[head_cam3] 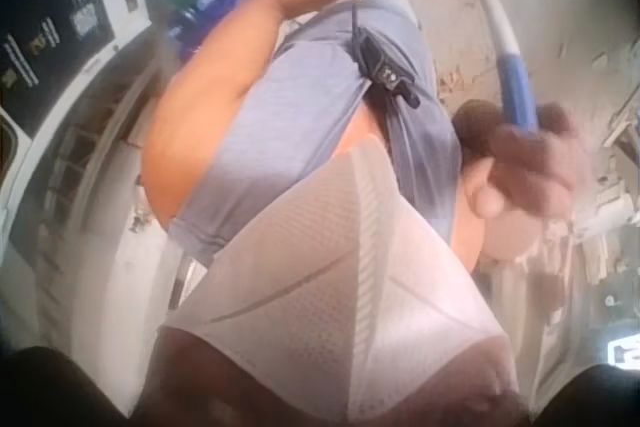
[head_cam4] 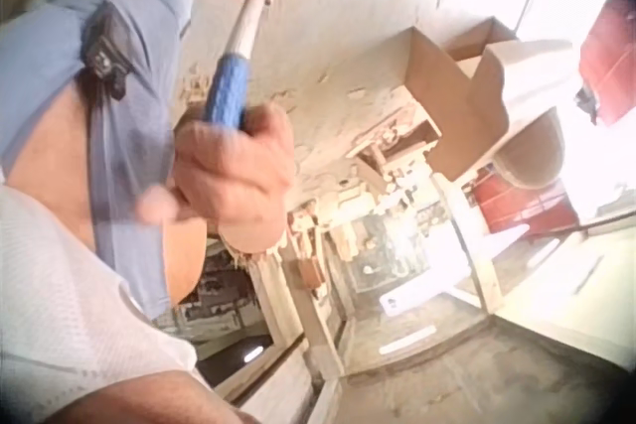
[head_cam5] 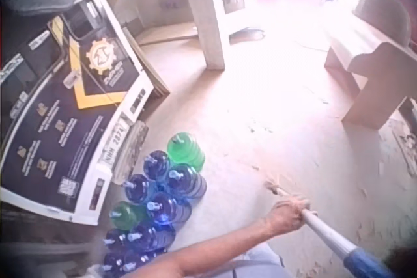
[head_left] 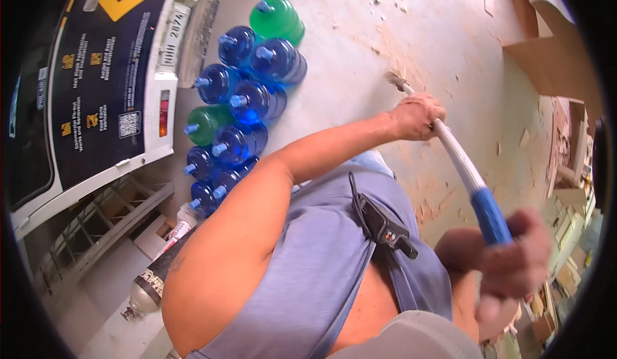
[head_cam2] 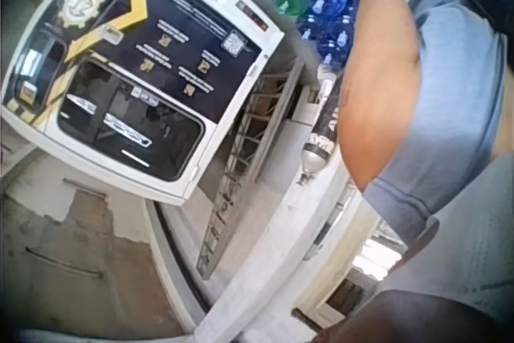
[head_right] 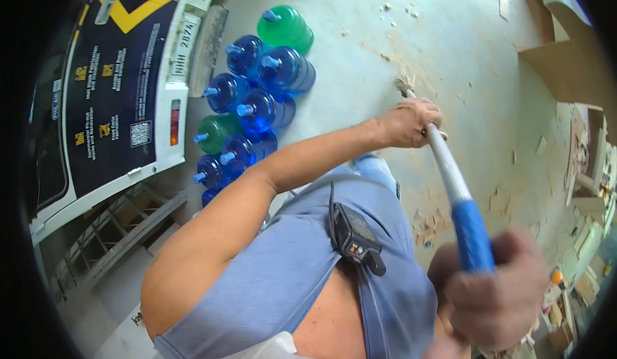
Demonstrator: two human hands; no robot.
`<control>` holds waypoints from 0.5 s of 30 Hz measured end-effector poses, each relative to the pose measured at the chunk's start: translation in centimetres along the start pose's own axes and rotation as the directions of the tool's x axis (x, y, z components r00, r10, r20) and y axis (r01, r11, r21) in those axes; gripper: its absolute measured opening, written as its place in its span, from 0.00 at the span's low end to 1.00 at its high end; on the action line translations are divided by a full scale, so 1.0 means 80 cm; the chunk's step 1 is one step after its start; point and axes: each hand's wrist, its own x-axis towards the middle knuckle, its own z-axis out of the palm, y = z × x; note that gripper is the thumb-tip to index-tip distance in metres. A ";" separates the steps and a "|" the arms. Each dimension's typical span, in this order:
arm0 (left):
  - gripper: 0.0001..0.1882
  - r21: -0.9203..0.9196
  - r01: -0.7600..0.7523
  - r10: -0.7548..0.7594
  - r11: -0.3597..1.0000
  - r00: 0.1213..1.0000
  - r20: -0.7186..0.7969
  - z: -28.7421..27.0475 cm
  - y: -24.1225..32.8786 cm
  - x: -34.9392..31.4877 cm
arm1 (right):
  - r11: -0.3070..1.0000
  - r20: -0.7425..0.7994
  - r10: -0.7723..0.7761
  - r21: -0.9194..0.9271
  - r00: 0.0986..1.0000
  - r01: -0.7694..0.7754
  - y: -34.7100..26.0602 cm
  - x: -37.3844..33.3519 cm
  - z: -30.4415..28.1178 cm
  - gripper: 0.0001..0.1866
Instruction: The person sweeps wood shavings and scraps off the concrete floor using a long-handled broom, moving the debris across the floor. They move around a large wooden component and past several large water jugs while collecting the shavings into a pile.
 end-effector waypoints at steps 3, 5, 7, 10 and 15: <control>0.18 0.045 0.068 -0.063 0.997 0.994 -0.094 -0.065 -0.016 0.031 | 0.996 -0.098 0.082 0.034 0.992 -0.079 0.040 -0.006 -0.013 0.19; 0.17 0.148 0.153 -0.122 0.977 0.972 -0.201 -0.113 -0.070 0.035 | 0.989 -0.165 0.145 0.053 0.976 -0.138 0.068 0.002 -0.007 0.18; 0.16 0.254 0.128 -0.029 0.959 0.931 -0.363 -0.154 -0.146 0.028 | 0.906 0.021 0.314 0.292 0.949 -0.307 0.128 0.030 0.010 0.14; 0.18 0.416 0.191 -0.039 0.889 0.937 -0.347 -0.188 -0.252 0.011 | 0.859 0.084 0.437 0.257 0.896 -0.443 0.215 0.062 0.102 0.09; 0.21 0.153 0.210 -0.225 0.966 0.970 0.090 -0.128 -0.280 0.048 | 0.846 0.175 0.502 0.101 0.847 -0.523 0.250 0.057 0.105 0.15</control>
